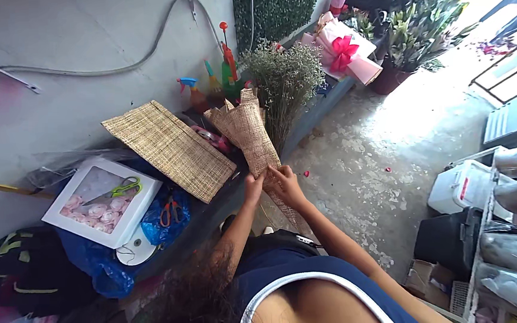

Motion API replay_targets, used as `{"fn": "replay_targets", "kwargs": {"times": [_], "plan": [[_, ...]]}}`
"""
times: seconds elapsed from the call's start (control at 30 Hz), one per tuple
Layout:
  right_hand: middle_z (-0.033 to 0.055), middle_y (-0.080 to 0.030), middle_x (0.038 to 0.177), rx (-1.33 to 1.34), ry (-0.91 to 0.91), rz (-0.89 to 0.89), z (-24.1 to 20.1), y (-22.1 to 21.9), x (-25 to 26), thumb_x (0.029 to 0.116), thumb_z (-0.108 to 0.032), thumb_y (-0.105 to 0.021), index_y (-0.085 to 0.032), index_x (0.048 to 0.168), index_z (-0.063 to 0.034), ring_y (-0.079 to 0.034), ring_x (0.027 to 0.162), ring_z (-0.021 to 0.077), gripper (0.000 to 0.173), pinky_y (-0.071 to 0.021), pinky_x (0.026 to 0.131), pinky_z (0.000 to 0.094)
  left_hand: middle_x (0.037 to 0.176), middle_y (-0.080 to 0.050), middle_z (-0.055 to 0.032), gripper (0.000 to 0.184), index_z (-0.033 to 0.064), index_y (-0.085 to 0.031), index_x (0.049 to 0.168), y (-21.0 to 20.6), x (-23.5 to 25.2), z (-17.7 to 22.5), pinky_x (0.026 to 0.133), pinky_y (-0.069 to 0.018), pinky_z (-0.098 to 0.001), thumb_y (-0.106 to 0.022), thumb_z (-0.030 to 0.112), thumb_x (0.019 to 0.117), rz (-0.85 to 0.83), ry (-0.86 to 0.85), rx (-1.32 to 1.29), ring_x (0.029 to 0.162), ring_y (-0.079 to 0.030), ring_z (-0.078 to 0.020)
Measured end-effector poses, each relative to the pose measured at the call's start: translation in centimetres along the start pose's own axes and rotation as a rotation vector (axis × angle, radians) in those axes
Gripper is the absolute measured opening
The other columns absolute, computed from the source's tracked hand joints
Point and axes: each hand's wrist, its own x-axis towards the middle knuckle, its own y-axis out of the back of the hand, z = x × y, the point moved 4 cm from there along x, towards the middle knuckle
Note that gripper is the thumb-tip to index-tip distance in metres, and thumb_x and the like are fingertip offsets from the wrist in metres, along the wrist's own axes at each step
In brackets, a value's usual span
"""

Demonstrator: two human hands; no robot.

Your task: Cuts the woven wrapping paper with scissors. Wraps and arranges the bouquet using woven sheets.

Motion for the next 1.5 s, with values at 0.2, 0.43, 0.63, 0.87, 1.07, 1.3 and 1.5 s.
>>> {"fn": "replay_targets", "kwargs": {"times": [0.2, 0.43, 0.63, 0.87, 1.07, 1.3, 1.5], "plan": [[0.02, -0.067, 0.119, 0.501, -0.38, -0.092, 3.7, 2.7, 4.6, 0.0992, -0.006, -0.063, -0.041, 0.148, -0.0062, -0.069, 0.095, 0.0253, 0.053, -0.0577, 0.085, 0.0445, 0.122, -0.065, -0.0198, 0.04, -0.0035, -0.055, 0.134, -1.2, 4.0, 0.2, 0.094, -0.0549, -0.045, -0.067, 0.012, 0.0988, -0.166, 0.018, 0.037, 0.106, -0.066, -0.0253], [0.0187, -0.07, 0.107, 0.458, -0.4, -0.063, 9.1, 0.9, 12.4, 0.0917, 0.002, -0.07, -0.065, 0.12, 0.0052, -0.069, 0.089, 0.021, 0.029, -0.0591, 0.081, 0.0414, 0.131, -0.064, -0.0221, 0.046, 0.0001, -0.06, 0.133, -1.8, 11.7, -1.7, 0.104, -0.0485, -0.0546, -0.074, 0.022, 0.0953, -0.083, 0.14, 0.109, 0.121, -0.061, -0.0347], [0.0224, -0.071, 0.114, 0.253, -0.544, -0.218, 13.6, -6.3, 21.0, 0.0912, -0.002, -0.072, -0.066, 0.123, 0.0042, -0.069, 0.105, 0.0311, 0.033, -0.0544, 0.097, 0.0524, 0.127, -0.065, -0.0259, 0.047, -0.006, -0.06, 0.131, 3.1, 21.0, -5.1, 0.108, -0.0467, -0.0535, -0.076, 0.013, 0.0916, 0.028, 0.122, 0.26, 0.123, -0.062, -0.0362], [0.0254, -0.07, 0.113, -0.08, -0.673, -0.277, 16.4, -9.3, 23.6, 0.0866, -0.014, -0.08, -0.066, 0.121, 0.0019, -0.067, 0.11, 0.0422, 0.04, -0.0498, 0.098, 0.0642, 0.125, -0.065, -0.0282, 0.048, -0.0071, -0.062, 0.126, 4.6, 24.4, -7.7, 0.107, -0.0456, -0.0551, -0.079, 0.018, 0.0895, 0.104, 0.348, 0.49, 0.122, -0.061, -0.0403], [0.0264, -0.069, 0.109, -0.064, -0.83, -0.347, 18.7, -9.0, 23.5, 0.0877, -0.021, -0.081, -0.068, 0.115, 0.0038, -0.067, 0.104, 0.0411, 0.038, -0.0507, 0.094, 0.063, 0.121, -0.068, -0.026, 0.043, -0.0043, -0.066, 0.124, 4.6, 24.6, -8.6, 0.105, -0.0465, -0.0557, -0.079, 0.019, 0.0901, 0.077, 0.389, 0.395, 0.118, -0.063, -0.0388], [0.0228, -0.07, 0.106, 0.128, -0.927, -0.328, 19.3, -9.6, 22.7, 0.0914, -0.018, -0.078, -0.066, 0.119, 0.004, -0.068, 0.092, 0.0324, 0.037, -0.055, 0.086, 0.0529, 0.107, -0.071, -0.0238, 0.036, -0.0027, -0.071, 0.111, 4.9, 24.4, -8.6, 0.097, -0.0486, -0.0589, -0.079, 0.025, 0.0903, 0.093, 0.363, 0.449, 0.106, -0.067, -0.0379], [0.0235, -0.068, 0.117, 0.22, -0.863, -0.443, 17.7, -8.6, 22.6, 0.0954, -0.011, -0.071, -0.06, 0.13, 0.0042, -0.068, 0.103, 0.0304, 0.04, -0.0537, 0.094, 0.0501, 0.115, -0.071, -0.0234, 0.038, -0.0018, -0.071, 0.116, 4.8, 24.4, -8.4, 0.104, -0.0463, -0.058, -0.079, 0.025, 0.0904, -0.03, 0.33, 0.406, 0.115, -0.065, -0.0368]]}}
